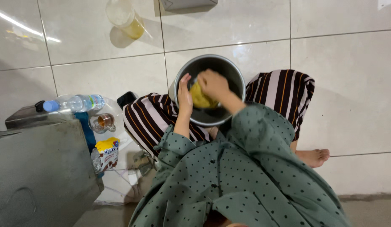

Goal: The person kneads yellow dough by hand in a metal bowl while sitting on a tiled floor.

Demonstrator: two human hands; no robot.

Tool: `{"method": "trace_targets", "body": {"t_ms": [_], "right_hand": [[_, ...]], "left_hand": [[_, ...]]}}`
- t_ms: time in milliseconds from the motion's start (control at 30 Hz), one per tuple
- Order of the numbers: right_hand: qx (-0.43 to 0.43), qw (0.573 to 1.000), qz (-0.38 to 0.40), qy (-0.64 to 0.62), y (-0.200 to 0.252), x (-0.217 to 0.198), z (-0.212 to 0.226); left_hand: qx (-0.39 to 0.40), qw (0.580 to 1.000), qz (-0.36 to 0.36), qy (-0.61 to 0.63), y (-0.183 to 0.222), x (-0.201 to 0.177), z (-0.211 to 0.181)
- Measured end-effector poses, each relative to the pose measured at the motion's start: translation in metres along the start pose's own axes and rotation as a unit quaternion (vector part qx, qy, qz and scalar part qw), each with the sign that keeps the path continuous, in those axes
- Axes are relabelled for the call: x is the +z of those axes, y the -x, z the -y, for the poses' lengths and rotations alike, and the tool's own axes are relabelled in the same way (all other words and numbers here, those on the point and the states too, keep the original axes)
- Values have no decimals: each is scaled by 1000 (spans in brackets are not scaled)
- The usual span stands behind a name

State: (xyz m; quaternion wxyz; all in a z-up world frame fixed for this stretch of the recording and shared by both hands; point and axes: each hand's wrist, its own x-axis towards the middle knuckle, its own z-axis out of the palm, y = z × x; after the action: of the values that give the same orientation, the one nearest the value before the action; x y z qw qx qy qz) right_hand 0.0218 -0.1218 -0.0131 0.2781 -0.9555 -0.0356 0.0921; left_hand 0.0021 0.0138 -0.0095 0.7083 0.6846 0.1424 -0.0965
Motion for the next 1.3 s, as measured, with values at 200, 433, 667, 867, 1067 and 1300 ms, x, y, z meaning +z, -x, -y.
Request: {"method": "trace_targets", "body": {"t_ms": [200, 433, 667, 867, 1067, 1300], "right_hand": [[-15, 998, 48, -43, -4, -25, 3], [-11, 986, 154, 61, 65, -34, 29], [-53, 996, 61, -47, 45, -16, -14], [-120, 990, -77, 13, 58, -34, -4], [-192, 979, -67, 22, 57, -4, -7], [117, 872, -133, -456, 61, -32, -35]], "left_hand": [[-11, 1000, 22, 17, 7, 1, -9], [-33, 998, 45, 32, 7, -1, -10], [-21, 998, 55, 7, 18, -3, -13], [-14, 998, 57, -26, 28, -1, -21], [102, 984, 33, -141, 20, 18, -42], [186, 830, 118, -512, -11, 47, 33]]}}
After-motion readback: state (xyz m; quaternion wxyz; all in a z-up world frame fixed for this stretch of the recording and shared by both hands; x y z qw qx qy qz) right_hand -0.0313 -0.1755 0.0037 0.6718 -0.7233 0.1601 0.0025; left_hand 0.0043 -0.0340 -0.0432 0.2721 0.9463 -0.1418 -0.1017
